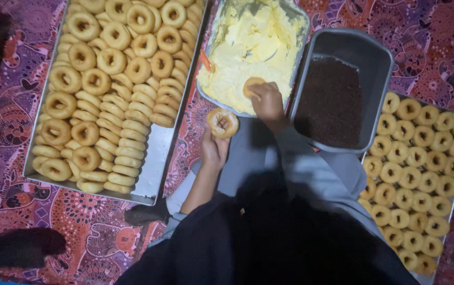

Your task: The person sits on the floor and repeatedly picks up plain donuts, fills their centers with a yellow cream using a small spatula, and places them into a tray. The process is repeated continuously across multiple donuts.

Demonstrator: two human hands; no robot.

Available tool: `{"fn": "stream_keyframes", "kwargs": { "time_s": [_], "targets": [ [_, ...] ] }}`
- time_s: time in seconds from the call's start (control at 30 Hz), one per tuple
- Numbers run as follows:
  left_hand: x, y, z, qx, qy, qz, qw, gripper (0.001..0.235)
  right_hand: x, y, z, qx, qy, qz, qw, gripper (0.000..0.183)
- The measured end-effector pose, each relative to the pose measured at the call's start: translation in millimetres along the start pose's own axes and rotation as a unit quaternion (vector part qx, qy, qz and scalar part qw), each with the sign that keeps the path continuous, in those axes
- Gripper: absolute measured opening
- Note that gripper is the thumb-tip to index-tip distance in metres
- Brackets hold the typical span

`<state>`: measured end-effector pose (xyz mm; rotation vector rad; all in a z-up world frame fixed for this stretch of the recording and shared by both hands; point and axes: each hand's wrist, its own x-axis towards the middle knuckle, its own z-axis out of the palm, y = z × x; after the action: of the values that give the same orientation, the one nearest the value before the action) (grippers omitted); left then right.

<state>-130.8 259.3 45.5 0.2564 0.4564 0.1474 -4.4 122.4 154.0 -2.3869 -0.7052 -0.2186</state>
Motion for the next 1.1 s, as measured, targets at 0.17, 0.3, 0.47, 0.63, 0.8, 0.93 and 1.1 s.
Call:
{"fn": "stream_keyframes", "kwargs": {
  "time_s": [0.17, 0.3, 0.47, 0.63, 0.8, 0.93, 1.1],
  "targets": [
    [-11.2, 7.4, 7.4, -0.068, -0.063, -0.002, 0.996, 0.053, -36.5, -17.9, -2.7, 0.2, -0.067, -0.167, 0.963, 0.036],
    [-9.2, 8.3, 7.6, 0.034, 0.002, 0.009, 0.999, 0.052, -52.9, -37.7, -17.9, 0.133, -0.058, -0.13, 0.981, 0.038],
    [-9.1, -4.9, -3.0, -0.179, -0.26, -0.019, 0.949, 0.044, -48.0, -25.0, -6.6, 0.172, -0.008, -0.176, 0.969, 0.034],
    [-13.9, -8.4, 1.1, 0.037, -0.038, 0.056, 0.997, 0.047, -25.5, 28.1, 11.7, -0.034, 0.039, -0.094, 0.994, 0.024],
    [-16.3, -15.9, 15.1, 0.038, -0.041, 0.045, 0.997, 0.047, -48.5, 27.4, -4.6, 0.156, -0.01, -0.097, 0.983, 0.037],
    [-19.1, -28.6, 22.1, 0.052, -0.048, 0.017, 0.997, 0.044, -81.3, 11.9, -42.0, 0.135, 0.001, -0.134, 0.982, 0.032],
    [-17.7, -68.2, 48.5, 0.115, -0.079, -0.035, 0.99, 0.044, -96.3, 40.4, -80.0, 0.104, 0.053, -0.081, 0.99, 0.034]
  ]
}}
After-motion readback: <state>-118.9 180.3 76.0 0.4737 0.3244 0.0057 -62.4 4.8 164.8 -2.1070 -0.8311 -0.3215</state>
